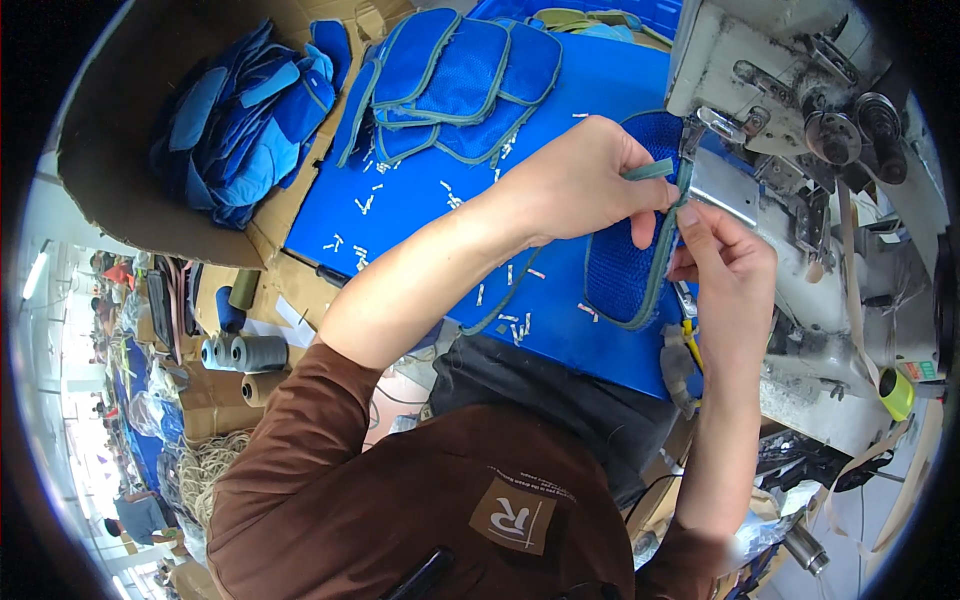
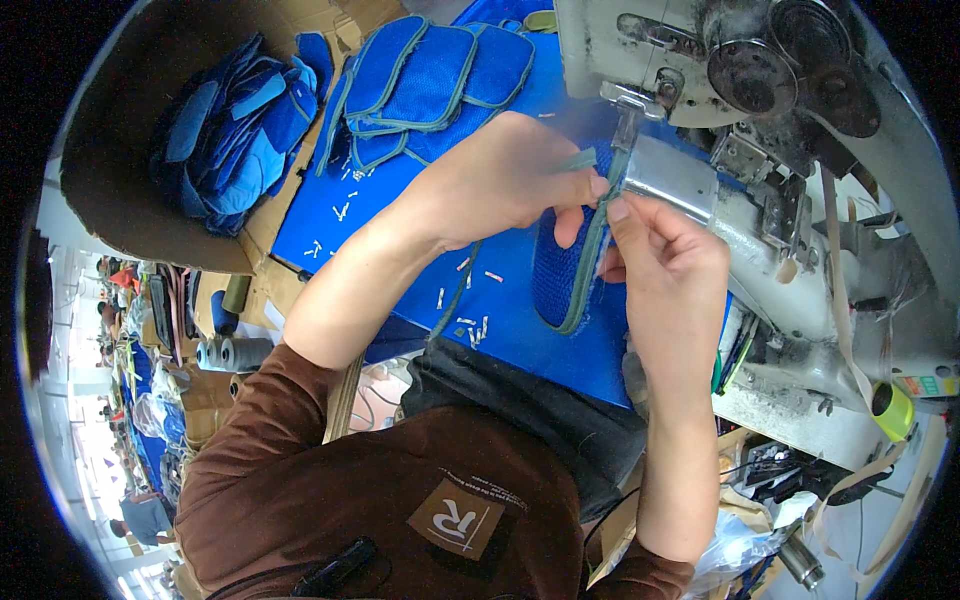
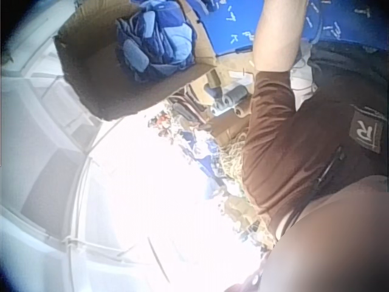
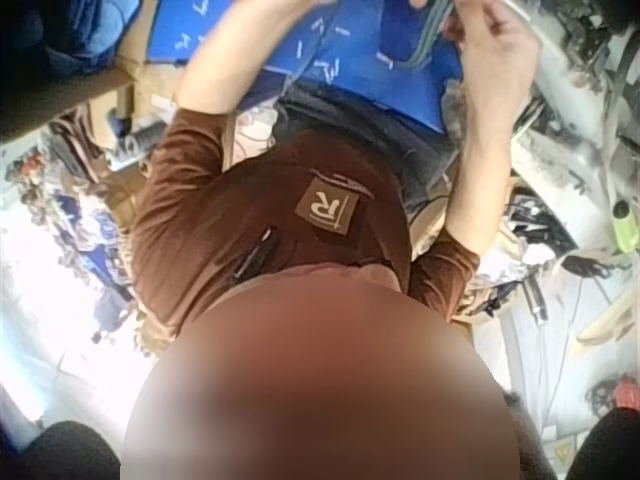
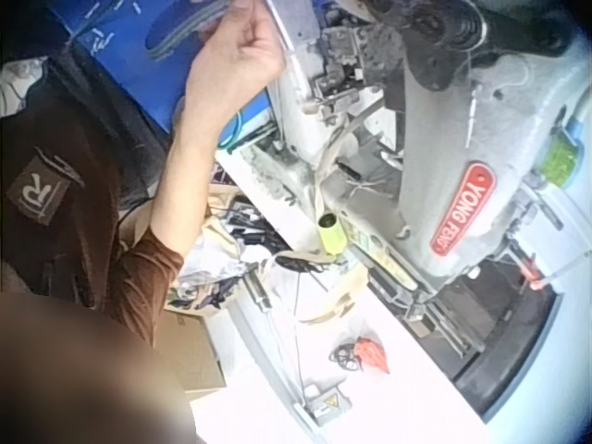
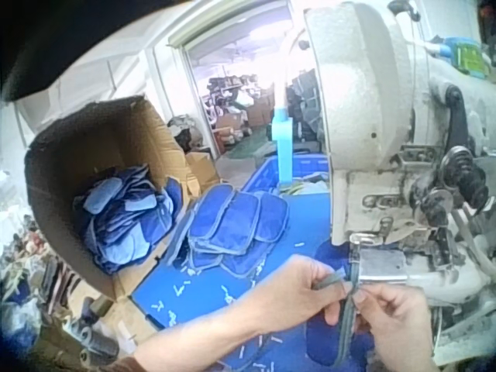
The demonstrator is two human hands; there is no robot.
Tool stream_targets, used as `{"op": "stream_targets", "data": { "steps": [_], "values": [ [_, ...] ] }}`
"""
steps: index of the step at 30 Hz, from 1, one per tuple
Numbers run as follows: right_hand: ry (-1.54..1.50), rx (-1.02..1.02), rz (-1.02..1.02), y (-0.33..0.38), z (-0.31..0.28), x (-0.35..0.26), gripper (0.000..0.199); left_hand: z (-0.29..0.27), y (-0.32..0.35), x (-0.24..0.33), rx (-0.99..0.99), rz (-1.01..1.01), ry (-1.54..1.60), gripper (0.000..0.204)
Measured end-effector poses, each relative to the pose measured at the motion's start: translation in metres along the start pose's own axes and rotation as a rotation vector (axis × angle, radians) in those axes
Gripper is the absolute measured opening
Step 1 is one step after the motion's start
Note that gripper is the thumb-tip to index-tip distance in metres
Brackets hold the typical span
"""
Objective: Assembling blue leather pouches by attaching binding straps using an industrial sewing machine.
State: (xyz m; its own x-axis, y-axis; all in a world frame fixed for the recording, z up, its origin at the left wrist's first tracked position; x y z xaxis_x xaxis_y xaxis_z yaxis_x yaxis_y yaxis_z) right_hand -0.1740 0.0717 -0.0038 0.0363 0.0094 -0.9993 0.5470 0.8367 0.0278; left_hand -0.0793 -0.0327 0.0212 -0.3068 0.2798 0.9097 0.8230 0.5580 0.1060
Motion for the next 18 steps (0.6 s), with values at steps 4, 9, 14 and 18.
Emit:
{"op": "stream_targets", "data": {
  "steps": [4,9,14,18],
  "values": [
    [0.051,-0.012,0.025,-0.002,0.001,-0.003,0.016,-0.002,0.001,0.002,0.024,0.032,-0.011,0.028],
    [0.029,-0.020,0.053,-0.006,-0.003,0.000,0.016,-0.002,0.003,0.009,-0.001,0.032,-0.074,0.027],
    [-0.021,-0.023,0.086,-0.005,-0.001,0.003,0.016,0.002,-0.002,0.000,-0.041,-0.047,0.136,0.025],
    [-0.019,0.000,0.078,-0.004,-0.003,0.005,0.017,0.005,-0.003,-0.006,-0.068,-0.087,0.162,0.022]
  ]
}}
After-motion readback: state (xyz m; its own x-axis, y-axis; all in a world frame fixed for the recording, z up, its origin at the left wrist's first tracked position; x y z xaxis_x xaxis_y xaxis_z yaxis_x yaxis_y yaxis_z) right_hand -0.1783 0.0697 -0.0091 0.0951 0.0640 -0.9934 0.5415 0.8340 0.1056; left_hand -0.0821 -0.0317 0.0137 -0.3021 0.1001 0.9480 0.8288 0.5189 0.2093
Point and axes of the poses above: each hand's wrist, its own y-axis away from the middle knuckle, its own z-axis out of the palm, x = y × z, the point moved 10 cm from there along -y, towards the middle knuckle
